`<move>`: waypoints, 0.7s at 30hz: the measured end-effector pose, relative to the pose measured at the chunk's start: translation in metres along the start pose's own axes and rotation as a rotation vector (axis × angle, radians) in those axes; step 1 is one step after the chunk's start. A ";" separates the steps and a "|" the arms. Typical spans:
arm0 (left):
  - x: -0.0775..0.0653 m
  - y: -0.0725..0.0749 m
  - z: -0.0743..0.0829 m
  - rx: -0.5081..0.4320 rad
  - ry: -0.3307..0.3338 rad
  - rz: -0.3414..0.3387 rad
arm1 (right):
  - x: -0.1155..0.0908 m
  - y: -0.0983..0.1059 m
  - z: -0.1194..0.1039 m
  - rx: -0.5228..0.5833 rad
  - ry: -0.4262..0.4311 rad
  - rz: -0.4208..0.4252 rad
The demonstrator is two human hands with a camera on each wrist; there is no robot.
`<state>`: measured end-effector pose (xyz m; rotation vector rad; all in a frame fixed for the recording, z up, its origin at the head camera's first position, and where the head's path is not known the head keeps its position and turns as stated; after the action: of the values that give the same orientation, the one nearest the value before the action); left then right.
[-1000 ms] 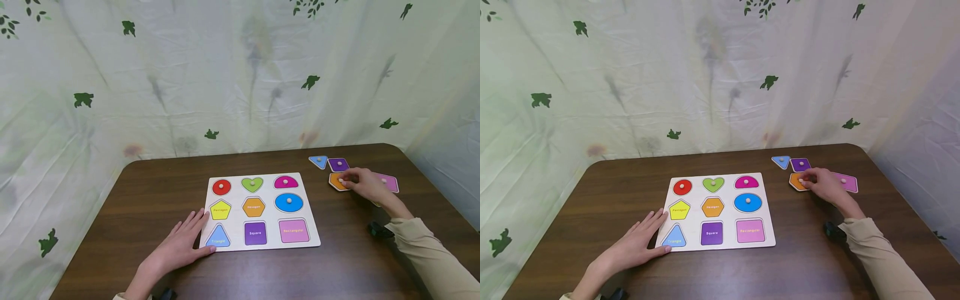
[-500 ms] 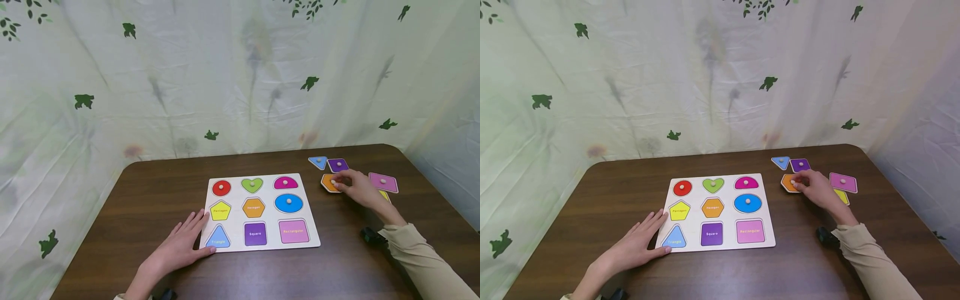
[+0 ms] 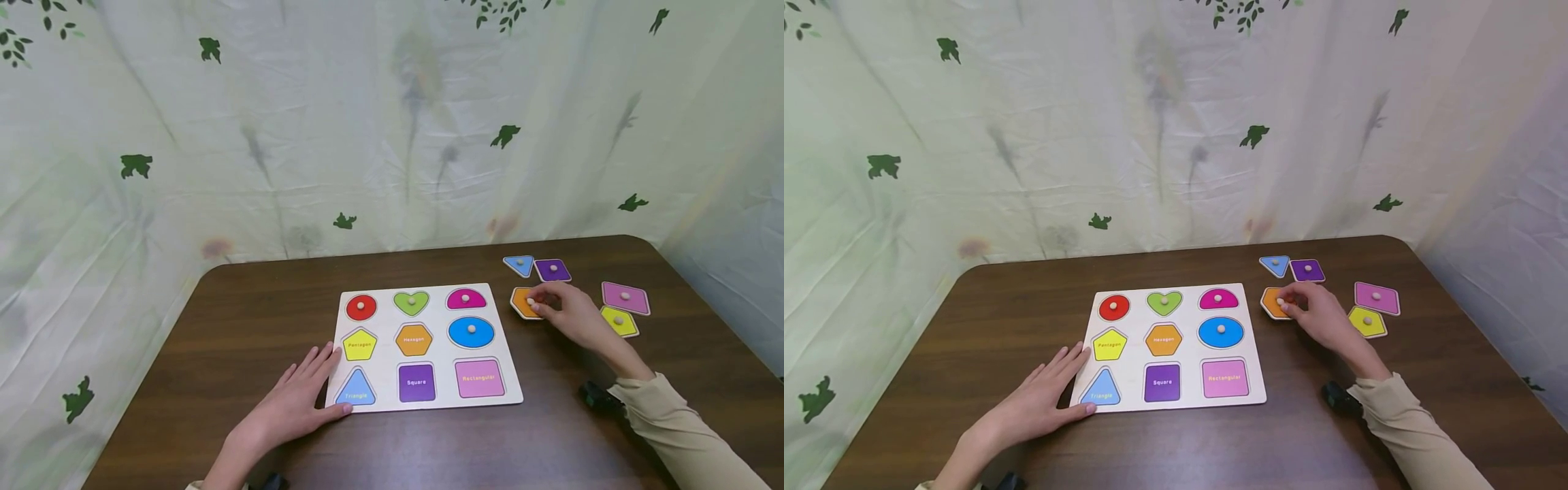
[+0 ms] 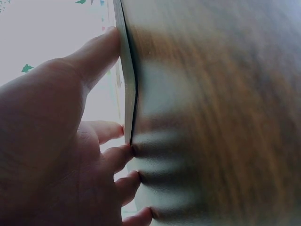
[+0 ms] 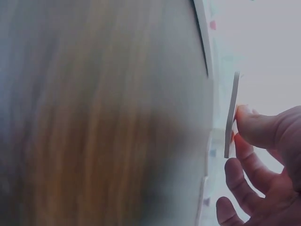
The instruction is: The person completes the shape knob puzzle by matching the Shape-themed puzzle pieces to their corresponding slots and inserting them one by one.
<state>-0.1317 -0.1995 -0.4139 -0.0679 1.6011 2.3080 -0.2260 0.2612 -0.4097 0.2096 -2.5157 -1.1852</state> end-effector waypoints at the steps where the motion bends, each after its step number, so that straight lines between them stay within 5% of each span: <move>1: 0.000 0.000 0.000 0.001 -0.001 0.001 | 0.000 0.000 -0.003 0.000 0.005 0.002; 21: 0.000 0.001 0.001 -0.002 -0.001 -0.007 | -0.002 -0.016 -0.046 0.034 0.029 0.019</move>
<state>-0.1315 -0.1990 -0.4122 -0.0727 1.5958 2.3044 -0.2070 0.2182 -0.3957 0.2092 -2.5089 -1.1248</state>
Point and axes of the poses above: each hand's wrist, its own x-axis towards the middle knuckle, its own y-axis out of the back of the hand, z = x × y, the point moved 3 cm from there along x, towards the middle knuckle, and after that the axes turned 6 degrees about y, right-handed, at the moved point
